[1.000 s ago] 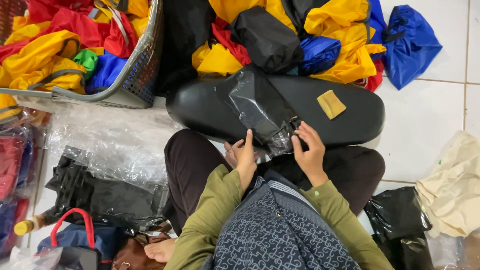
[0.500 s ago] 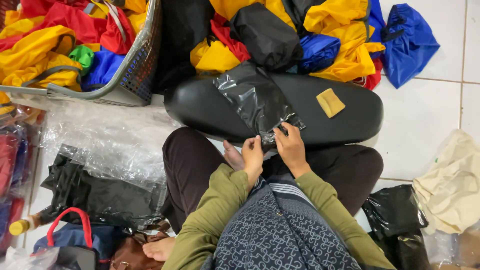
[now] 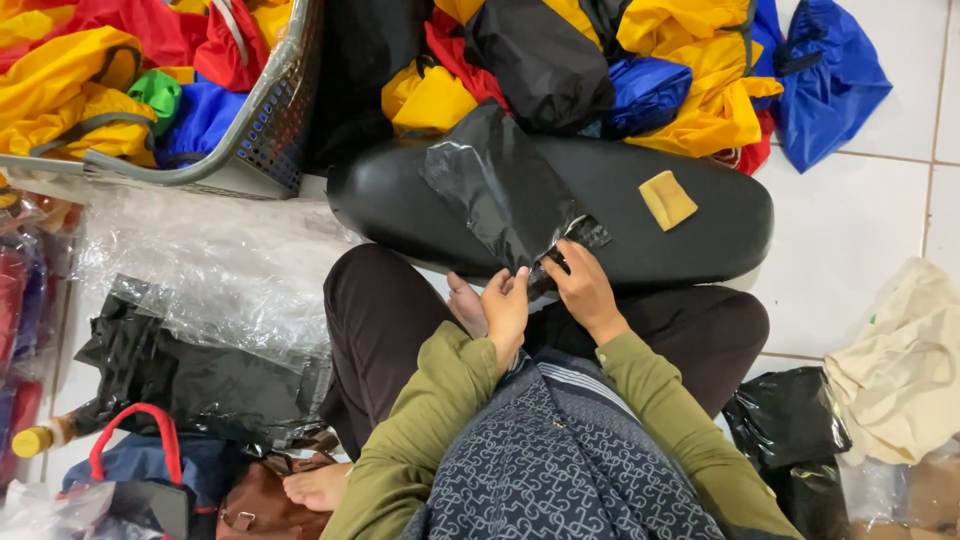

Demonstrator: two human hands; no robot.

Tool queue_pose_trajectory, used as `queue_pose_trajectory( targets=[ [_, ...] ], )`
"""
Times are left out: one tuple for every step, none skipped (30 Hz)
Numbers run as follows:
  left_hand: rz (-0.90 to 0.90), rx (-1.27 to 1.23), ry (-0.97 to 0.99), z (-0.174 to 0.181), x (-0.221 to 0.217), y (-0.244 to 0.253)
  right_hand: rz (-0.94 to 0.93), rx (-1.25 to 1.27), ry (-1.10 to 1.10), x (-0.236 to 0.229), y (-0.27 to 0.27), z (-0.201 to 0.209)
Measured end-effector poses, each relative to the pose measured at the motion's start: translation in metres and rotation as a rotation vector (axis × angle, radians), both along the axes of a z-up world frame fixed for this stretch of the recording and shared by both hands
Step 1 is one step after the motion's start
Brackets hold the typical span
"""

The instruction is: The person packages small items into plastic sleeves and then into black mailing bags before trimming excess threads from blue textile covers using scissors.

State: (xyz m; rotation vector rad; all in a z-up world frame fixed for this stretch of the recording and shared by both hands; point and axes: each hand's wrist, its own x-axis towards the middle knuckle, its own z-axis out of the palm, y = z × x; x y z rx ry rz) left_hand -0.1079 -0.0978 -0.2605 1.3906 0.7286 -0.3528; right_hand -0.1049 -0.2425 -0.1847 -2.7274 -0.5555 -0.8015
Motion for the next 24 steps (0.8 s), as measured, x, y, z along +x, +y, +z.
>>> queue_pose_trajectory(
  targets=[
    [0.004,0.003,-0.001,0.001,0.000,0.002,0.004,0.003,-0.001,0.003,0.000,-0.001],
    [0.000,-0.014,-0.019,0.002,0.000,0.004,-0.012,0.014,-0.014,0.007,-0.001,-0.002],
    [-0.004,-0.030,-0.037,0.003,0.000,0.006,-0.028,0.025,-0.026,0.010,-0.001,-0.003],
    [-0.003,-0.027,-0.040,0.000,0.000,0.008,-0.027,0.028,-0.029,0.009,-0.001,-0.005],
    [-0.001,-0.082,-0.052,-0.004,0.001,0.011,-0.070,0.123,-0.025,0.008,-0.002,-0.006],
    [0.002,-0.137,-0.064,-0.008,0.001,0.013,-0.111,0.217,-0.021,0.007,-0.002,-0.007],
    [0.004,-0.136,-0.067,-0.008,0.005,0.017,-0.109,0.219,-0.024,0.009,-0.004,-0.003],
    [-0.025,-0.097,-0.052,-0.009,0.005,0.021,-0.123,0.149,-0.095,0.008,-0.006,0.001],
    [-0.054,-0.058,-0.036,-0.010,0.005,0.024,-0.137,0.079,-0.166,0.008,-0.008,0.005],
    [-0.055,-0.057,-0.034,-0.014,0.005,0.024,-0.138,0.080,-0.165,0.007,-0.008,-0.003],
    [-0.099,-0.063,-0.024,-0.019,0.004,0.024,-0.090,0.018,-0.144,0.005,-0.007,-0.011],
    [-0.142,-0.067,-0.013,-0.023,0.003,0.023,-0.042,-0.043,-0.123,0.004,-0.006,-0.019],
    [-0.144,-0.066,-0.011,-0.045,0.000,0.030,-0.044,-0.042,-0.121,0.006,-0.003,-0.026],
    [-0.192,-0.040,-0.010,-0.067,-0.003,0.035,-0.003,-0.029,-0.094,0.008,0.000,-0.033],
    [-0.241,-0.014,-0.009,-0.089,-0.005,0.040,0.039,-0.016,-0.066,0.011,0.002,-0.039],
    [-0.239,-0.014,-0.013,-0.066,-0.004,0.044,0.041,-0.017,-0.070,0.017,0.006,-0.038],
    [-0.272,0.021,-0.019,-0.044,-0.003,0.047,0.065,-0.016,-0.043,0.024,0.009,-0.036],
    [-0.306,0.058,-0.022,-0.021,-0.005,0.052,0.089,-0.014,-0.014,0.030,0.014,-0.035],
    [-0.305,0.059,-0.023,-0.034,-0.008,0.056,0.090,-0.013,-0.015,0.029,0.018,-0.035],
    [-0.302,0.007,0.004,-0.048,-0.012,0.060,0.098,-0.008,-0.009,0.029,0.021,-0.034],
    [-0.300,-0.046,0.030,-0.062,-0.015,0.064,0.105,-0.002,-0.002,0.029,0.025,-0.034],
    [-0.302,-0.044,0.032,-0.049,-0.012,0.071,0.103,0.000,-0.001,0.026,0.027,-0.035],
    [-0.324,-0.014,0.019,-0.037,-0.008,0.078,0.113,0.009,0.012,0.024,0.030,-0.036],
    [-0.344,0.015,0.002,-0.025,-0.002,0.084,0.124,0.016,0.021,0.025,0.033,-0.037]
  ],
)
